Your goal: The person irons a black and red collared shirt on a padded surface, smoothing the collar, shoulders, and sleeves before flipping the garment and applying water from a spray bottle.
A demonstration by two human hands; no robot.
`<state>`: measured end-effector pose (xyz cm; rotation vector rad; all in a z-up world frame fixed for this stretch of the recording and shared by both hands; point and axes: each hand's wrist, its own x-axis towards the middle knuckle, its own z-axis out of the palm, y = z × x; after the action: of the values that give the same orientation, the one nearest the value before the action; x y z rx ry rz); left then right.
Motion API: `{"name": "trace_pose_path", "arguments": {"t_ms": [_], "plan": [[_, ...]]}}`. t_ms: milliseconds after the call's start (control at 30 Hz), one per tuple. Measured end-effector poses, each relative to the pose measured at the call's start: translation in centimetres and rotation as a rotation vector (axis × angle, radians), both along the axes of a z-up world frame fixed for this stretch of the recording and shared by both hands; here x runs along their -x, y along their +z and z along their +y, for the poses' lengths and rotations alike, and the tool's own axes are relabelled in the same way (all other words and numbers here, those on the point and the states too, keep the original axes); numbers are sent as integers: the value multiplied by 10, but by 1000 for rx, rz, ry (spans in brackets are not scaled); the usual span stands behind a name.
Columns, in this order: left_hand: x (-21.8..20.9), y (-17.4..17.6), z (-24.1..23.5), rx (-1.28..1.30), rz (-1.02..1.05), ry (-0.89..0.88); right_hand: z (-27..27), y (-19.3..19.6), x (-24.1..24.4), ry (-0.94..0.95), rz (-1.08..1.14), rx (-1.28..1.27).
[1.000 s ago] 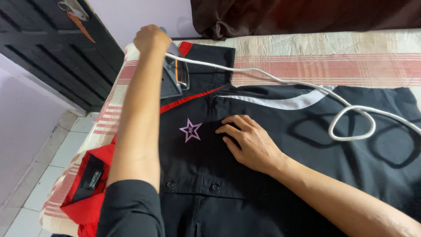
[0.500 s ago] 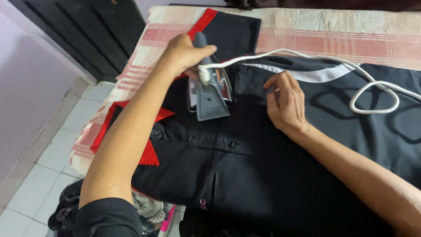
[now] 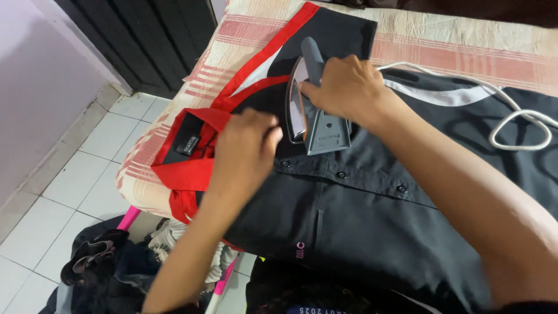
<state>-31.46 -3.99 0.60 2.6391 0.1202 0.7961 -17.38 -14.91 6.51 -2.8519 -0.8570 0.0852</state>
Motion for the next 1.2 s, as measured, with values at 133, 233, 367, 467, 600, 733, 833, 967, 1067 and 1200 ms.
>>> {"name": "trace_pose_path", "arguments": {"t_ms": [133,233,367,467,600,733,833,967,1067,1200], "plan": [[13,-58,4,-173,-9,31,29,0,-24,-82,-151,315],[17,-56,3,-135,-97,59,49,8,-37,-64,-140,263],[17,-58,4,-97,-109,77,71,-13,-55,-158,-103,227],[18,-59,5,-44,-104,70,64,-8,-58,-53,-77,277],[18,-58,5,0,-122,66,24,39,-32,1,-24,65],[18,-60,3,-8,-134,91,-29,59,-14,294,-245,-42],[16,-64,5,-144,-136,81,-50,59,18,153,-297,161],[28,-42,-5,-132,-247,-162,-84,16,21,177,-243,210],[29,-44,-7,-196,-252,-122,-97,-2,27,42,-120,345],[30,-40,-6,-6,-98,-123,-108,-41,4,209,-544,312]]}}
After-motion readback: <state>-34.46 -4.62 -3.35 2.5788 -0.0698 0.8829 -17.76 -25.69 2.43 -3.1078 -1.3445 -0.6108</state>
